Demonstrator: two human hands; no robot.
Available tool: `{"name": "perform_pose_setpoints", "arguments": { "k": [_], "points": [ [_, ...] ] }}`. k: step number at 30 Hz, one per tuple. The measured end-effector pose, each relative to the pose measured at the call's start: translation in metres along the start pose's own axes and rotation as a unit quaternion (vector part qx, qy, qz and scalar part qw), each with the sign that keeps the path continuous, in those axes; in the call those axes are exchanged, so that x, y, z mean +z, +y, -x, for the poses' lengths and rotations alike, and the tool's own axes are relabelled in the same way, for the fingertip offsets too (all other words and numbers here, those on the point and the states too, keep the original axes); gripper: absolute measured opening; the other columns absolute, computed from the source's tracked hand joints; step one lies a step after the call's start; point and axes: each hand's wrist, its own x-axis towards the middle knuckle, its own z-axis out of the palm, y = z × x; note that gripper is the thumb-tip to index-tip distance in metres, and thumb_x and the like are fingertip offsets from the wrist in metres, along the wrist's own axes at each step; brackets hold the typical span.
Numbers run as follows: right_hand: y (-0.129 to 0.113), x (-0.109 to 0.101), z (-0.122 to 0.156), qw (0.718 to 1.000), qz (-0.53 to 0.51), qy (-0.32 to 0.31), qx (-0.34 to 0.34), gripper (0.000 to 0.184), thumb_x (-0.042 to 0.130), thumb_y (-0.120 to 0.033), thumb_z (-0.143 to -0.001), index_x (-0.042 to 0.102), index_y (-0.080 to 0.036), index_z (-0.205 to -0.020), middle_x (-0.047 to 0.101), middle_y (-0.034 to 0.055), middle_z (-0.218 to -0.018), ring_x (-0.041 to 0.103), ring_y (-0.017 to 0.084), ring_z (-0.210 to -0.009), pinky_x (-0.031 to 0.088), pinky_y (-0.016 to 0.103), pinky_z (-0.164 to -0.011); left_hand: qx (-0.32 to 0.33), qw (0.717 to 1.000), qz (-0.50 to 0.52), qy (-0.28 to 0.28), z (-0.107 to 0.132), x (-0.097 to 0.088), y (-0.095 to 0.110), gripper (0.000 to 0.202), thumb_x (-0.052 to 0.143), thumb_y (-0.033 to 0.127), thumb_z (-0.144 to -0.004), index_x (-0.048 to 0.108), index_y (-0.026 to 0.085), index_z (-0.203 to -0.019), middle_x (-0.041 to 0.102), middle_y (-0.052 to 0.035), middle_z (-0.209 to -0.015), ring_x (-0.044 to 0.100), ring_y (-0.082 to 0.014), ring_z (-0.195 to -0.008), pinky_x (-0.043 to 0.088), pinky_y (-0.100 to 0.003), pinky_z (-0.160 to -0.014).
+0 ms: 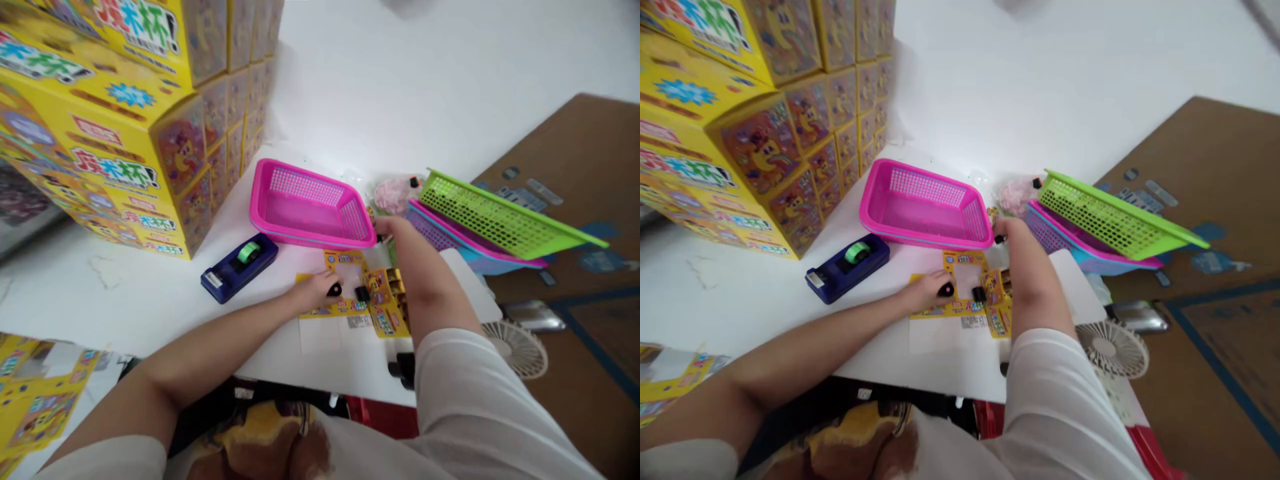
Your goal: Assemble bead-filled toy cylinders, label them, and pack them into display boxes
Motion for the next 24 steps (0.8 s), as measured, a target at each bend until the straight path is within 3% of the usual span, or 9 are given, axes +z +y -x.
{"name": "perform_pose_setpoints", "arguments": {
  "k": [5,7,9,11,14,16,18,21,24],
  "points": [
    [0.017,-0.02,0.033,0.999,-0.048,0.004,0.01,0.031,0.058,-0.027,-0.105,0.073,-0.006,-0.121,0.075,0.0046,-0.105,0.066,0.006,-0.076,0.056,0.022,-0.081,-0.031,0.999,0.029,0.004,-0.001,-0.009,0.005,0.033,0.083,0.031,-0.084,0.062,0.022,-0.107,0.072,-0.0021,-0.104,0.069,-0.021,-0.098,0.056,-0.033,-0.089],
    [0.019,-0.023,0.063,0.998,-0.026,0.059,0.005,0.026,0.071,-0.024,-0.096,0.077,-0.007,-0.115,0.078,0.007,-0.099,0.068,0.012,-0.078,0.058,0.027,-0.082,-0.038,0.999,0.034,0.003,0.001,-0.013,0.008,0.031,0.085,0.031,-0.081,0.062,0.022,-0.101,0.072,0.0002,-0.097,0.069,-0.0194,-0.091,0.054,-0.03,-0.083],
    [0.02,-0.011,0.104,0.988,0.022,0.151,-0.02,0.021,0.081,-0.025,-0.089,0.081,-0.012,-0.105,0.079,0.0092,-0.093,0.072,0.02,-0.084,0.059,0.036,-0.088,-0.039,0.999,0.038,-0.001,0.003,-0.017,0.011,0.031,0.087,0.032,-0.078,0.062,0.022,-0.093,0.07,0.0023,-0.088,0.067,-0.0183,-0.085,0.052,-0.029,-0.078],
    [0.017,0.022,0.148,0.976,0.02,0.212,-0.046,0.024,0.081,-0.033,-0.089,0.082,-0.017,-0.106,0.08,0.0099,-0.096,0.073,0.025,-0.092,0.057,0.041,-0.094,-0.035,0.999,0.041,-0.003,0.005,-0.021,0.013,0.032,0.088,0.033,-0.076,0.061,0.021,-0.089,0.069,0.0029,-0.084,0.066,-0.0177,-0.082,0.05,-0.028,-0.078],
    [0.007,0.102,0.201,0.942,-0.107,0.295,-0.118,0.022,0.081,-0.032,-0.085,0.082,-0.022,-0.105,0.081,0.008,-0.1,0.075,0.027,-0.092,0.059,0.041,-0.09,-0.02,0.999,0.048,-0.011,0.007,-0.022,0.015,0.033,0.087,0.035,-0.076,0.06,0.021,-0.087,0.071,0.0013,-0.09,0.066,-0.0171,-0.086,0.05,-0.029,-0.082],
    [-0.004,0.16,0.215,0.923,-0.202,0.29,-0.153,0.016,0.081,-0.027,-0.082,0.08,-0.023,-0.098,0.081,0.0073,-0.105,0.075,0.026,-0.093,0.059,0.041,-0.091,0.005,0.997,0.074,-0.031,0.009,-0.02,0.015,0.034,0.085,0.036,-0.077,0.057,0.021,-0.085,0.072,-0.0004,-0.095,0.067,-0.0169,-0.088,0.051,-0.03,-0.084],
    [-0.013,0.205,0.215,0.907,-0.285,0.281,-0.13,0.017,0.077,-0.025,-0.084,0.078,-0.023,-0.101,0.081,0.0078,-0.102,0.075,0.025,-0.087,0.06,0.041,-0.087,0.034,0.991,0.121,-0.05,0.011,-0.015,0.014,0.035,0.083,0.035,-0.077,0.052,0.022,-0.088,0.074,-0.0022,-0.099,0.07,-0.0172,-0.089,0.052,-0.03,-0.084],
    [-0.017,0.238,0.204,0.893,-0.328,0.29,-0.104,0.028,0.07,-0.028,-0.089,0.073,-0.023,-0.117,0.08,0.0093,-0.111,0.074,0.025,-0.091,0.061,0.041,-0.083,0.046,0.985,0.158,-0.057,0.013,-0.009,0.014,0.044,0.082,0.03,-0.074,0.045,0.025,-0.097,0.077,-0.0032,-0.101,0.073,-0.0178,-0.09,0.053,-0.03,-0.082],
    [-0.014,0.237,0.199,0.867,-0.323,0.357,-0.133,0.032,0.07,-0.035,-0.093,0.072,-0.022,-0.122,0.077,0.0126,-0.122,0.073,0.027,-0.103,0.061,0.041,-0.085,0.039,0.989,0.132,-0.059,0.015,-0.007,0.017,0.051,0.082,0.032,-0.074,0.039,0.026,-0.102,0.079,-0.0014,-0.099,0.073,-0.0165,-0.086,0.051,-0.027,-0.077]
  ]
}}
